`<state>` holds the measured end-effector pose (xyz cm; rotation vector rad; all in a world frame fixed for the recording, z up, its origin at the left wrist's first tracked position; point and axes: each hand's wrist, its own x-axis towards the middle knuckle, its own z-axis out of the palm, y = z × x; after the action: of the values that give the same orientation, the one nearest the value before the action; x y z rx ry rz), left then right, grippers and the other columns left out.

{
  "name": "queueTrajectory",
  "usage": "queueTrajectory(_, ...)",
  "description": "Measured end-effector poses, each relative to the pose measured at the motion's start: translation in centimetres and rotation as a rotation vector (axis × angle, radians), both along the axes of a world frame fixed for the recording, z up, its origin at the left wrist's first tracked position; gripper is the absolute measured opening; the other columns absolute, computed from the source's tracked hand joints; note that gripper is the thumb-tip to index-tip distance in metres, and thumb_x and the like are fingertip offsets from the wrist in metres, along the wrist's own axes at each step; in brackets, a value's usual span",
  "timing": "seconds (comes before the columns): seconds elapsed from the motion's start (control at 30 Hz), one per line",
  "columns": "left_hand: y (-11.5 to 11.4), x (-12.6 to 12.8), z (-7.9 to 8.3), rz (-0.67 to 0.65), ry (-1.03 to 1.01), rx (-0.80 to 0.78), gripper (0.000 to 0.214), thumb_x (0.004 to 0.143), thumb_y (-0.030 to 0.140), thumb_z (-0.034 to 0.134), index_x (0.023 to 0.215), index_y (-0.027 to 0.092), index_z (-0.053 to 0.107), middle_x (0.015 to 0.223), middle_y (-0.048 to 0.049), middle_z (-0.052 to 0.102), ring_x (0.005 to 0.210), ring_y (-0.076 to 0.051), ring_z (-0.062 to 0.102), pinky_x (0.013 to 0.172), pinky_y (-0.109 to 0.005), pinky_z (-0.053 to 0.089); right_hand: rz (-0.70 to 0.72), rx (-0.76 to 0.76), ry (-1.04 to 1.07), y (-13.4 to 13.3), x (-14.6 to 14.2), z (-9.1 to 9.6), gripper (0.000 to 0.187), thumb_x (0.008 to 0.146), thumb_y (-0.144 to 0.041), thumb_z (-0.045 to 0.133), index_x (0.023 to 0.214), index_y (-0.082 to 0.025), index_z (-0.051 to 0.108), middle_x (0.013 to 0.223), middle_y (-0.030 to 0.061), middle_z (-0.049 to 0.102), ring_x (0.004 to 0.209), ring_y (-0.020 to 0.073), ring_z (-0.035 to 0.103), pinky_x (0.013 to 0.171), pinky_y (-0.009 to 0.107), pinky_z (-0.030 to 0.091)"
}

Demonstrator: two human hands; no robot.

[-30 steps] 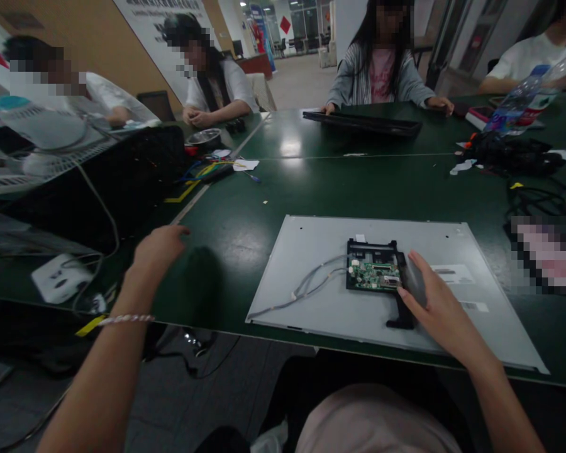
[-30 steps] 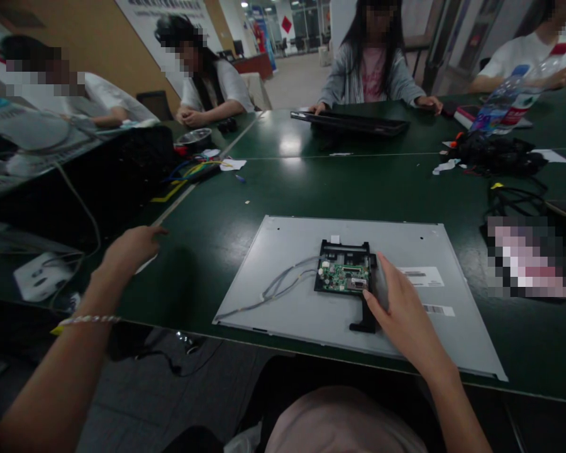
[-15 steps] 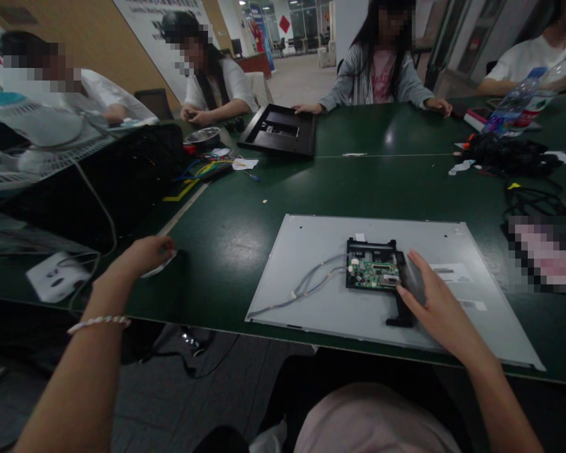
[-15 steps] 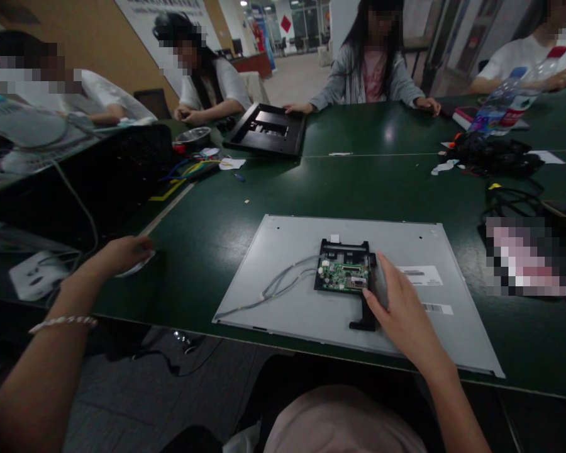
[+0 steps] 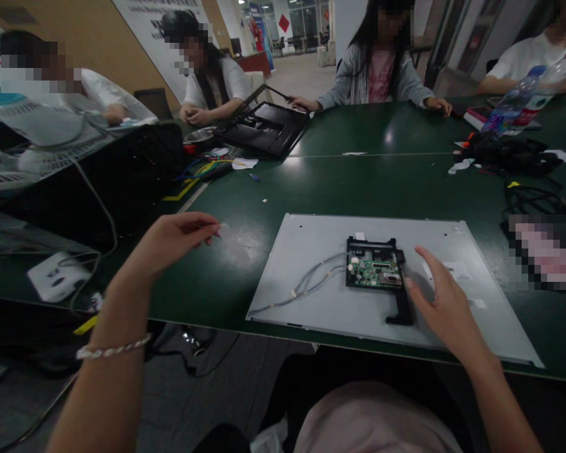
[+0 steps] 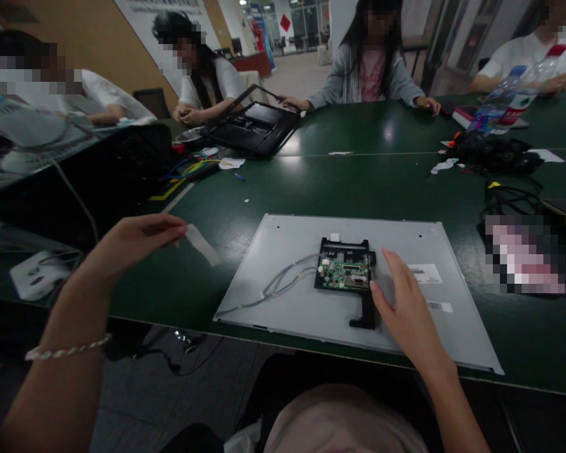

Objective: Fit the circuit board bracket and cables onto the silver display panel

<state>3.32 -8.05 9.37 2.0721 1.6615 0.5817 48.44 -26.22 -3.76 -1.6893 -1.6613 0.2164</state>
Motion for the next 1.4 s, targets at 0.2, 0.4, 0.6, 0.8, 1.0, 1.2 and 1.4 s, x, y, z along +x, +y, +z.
queueTrajectory(0.2, -3.4, 8.0, -3.0, -0.221, -0.131, -0.2, 0.025, 0.079, 0.033, 0.061, 0.093, 0.017, 0.073, 0.075, -0.0053, 0.068, 0.067, -0.015, 0.06, 0.065, -0.025, 0.049, 0.061, 0.1, -0.024, -0.8, -1.9, 1.4, 0.055, 0.098, -0.031, 0.045, 0.151, -0.028, 0.031, 0.15, 0.0095, 0.047, 0.139, 0.0265, 0.044, 0.115, 0.053, 0.037)
queueTrajectory(0.4, -4.1, 12.0, -6.6, -0.32, -0.165, -0.302, 0.024, 0.079, 0.03, 0.057, 0.09, 0.015, 0.073, 0.069, -0.0046, 0.066, 0.066, -0.016, 0.061, 0.062, -0.026, 0.049, 0.357, 0.049, -0.043, -0.9, -5.8, 2.7, 0.051, 0.097, -0.024, 0.046, 0.147, -0.028, 0.038, 0.152, 0.008, 0.045, 0.144, 0.0258, 0.036, 0.116, 0.054, 0.038)
queueTrajectory(0.6, -4.4, 12.5, -8.0, -0.321, -0.182, -0.29, 0.02, 0.079, 0.026, 0.057, 0.086, 0.014, 0.071, 0.068, -0.0036, 0.066, 0.063, -0.013, 0.06, 0.06, -0.023, 0.047, 0.551, 0.016, -0.188, 0.0, -9.0, 3.1, 0.047, 0.091, -0.013, 0.05, 0.138, -0.018, 0.052, 0.147, 0.0112, 0.051, 0.144, 0.0277, 0.035, 0.114, 0.052, 0.041)
queueTrajectory(0.8, -5.1, 12.3, -8.6, -0.32, -0.195, -0.264, 0.023, 0.085, 0.034, 0.057, 0.087, 0.014, 0.067, 0.075, -0.005, 0.07, 0.066, -0.014, 0.063, 0.063, -0.024, 0.049, 0.574, 0.078, -0.299, 1.4, -11.2, 3.1, 0.043, 0.089, -0.006, 0.053, 0.129, -0.021, 0.06, 0.143, 0.0089, 0.056, 0.137, 0.0293, 0.044, 0.111, 0.053, 0.043)
queueTrajectory(1.0, -7.0, 11.8, -8.7, -0.21, -0.149, -0.122, 0.034, 0.09, 0.038, 0.054, 0.116, 0.016, 0.058, 0.086, -0.0055, 0.071, 0.075, -0.017, 0.067, 0.068, -0.027, 0.052, 0.569, 0.117, -0.321, 2.7, -12.2, 2.0, 0.024, 0.091, -0.009, 0.058, 0.109, -0.022, 0.069, 0.121, 0.0058, 0.071, 0.121, 0.0253, 0.058, 0.108, 0.049, 0.044)
queueTrajectory(1.2, -10.1, 11.5, -9.1, -0.233, -0.063, -0.045, 0.036, 0.081, 0.025, 0.063, 0.116, 0.02, 0.055, 0.095, -0.004, 0.069, 0.088, -0.019, 0.066, 0.082, -0.032, 0.052, 0.541, 0.17, -0.261, 3.1, -12.6, 0.6, 0.021, 0.093, -0.012, 0.058, 0.107, -0.021, 0.07, 0.113, 0.0051, 0.074, 0.114, 0.0221, 0.063, 0.105, 0.041, 0.047)
queueTrajectory(1.4, -11.6, 12.2, -10.5, -0.134, -0.02, 0.044, 0.049, 0.083, 0.018, 0.057, 0.13, 0.023, 0.046, 0.093, -0.0036, 0.066, 0.087, -0.021, 0.066, 0.085, -0.037, 0.052, 0.456, 0.195, -0.208, 2.9, -12.5, 1.1, 0.024, 0.096, -0.012, 0.051, 0.109, -0.018, 0.071, 0.114, 0.0055, 0.074, 0.113, 0.0211, 0.064, 0.105, 0.039, 0.048)
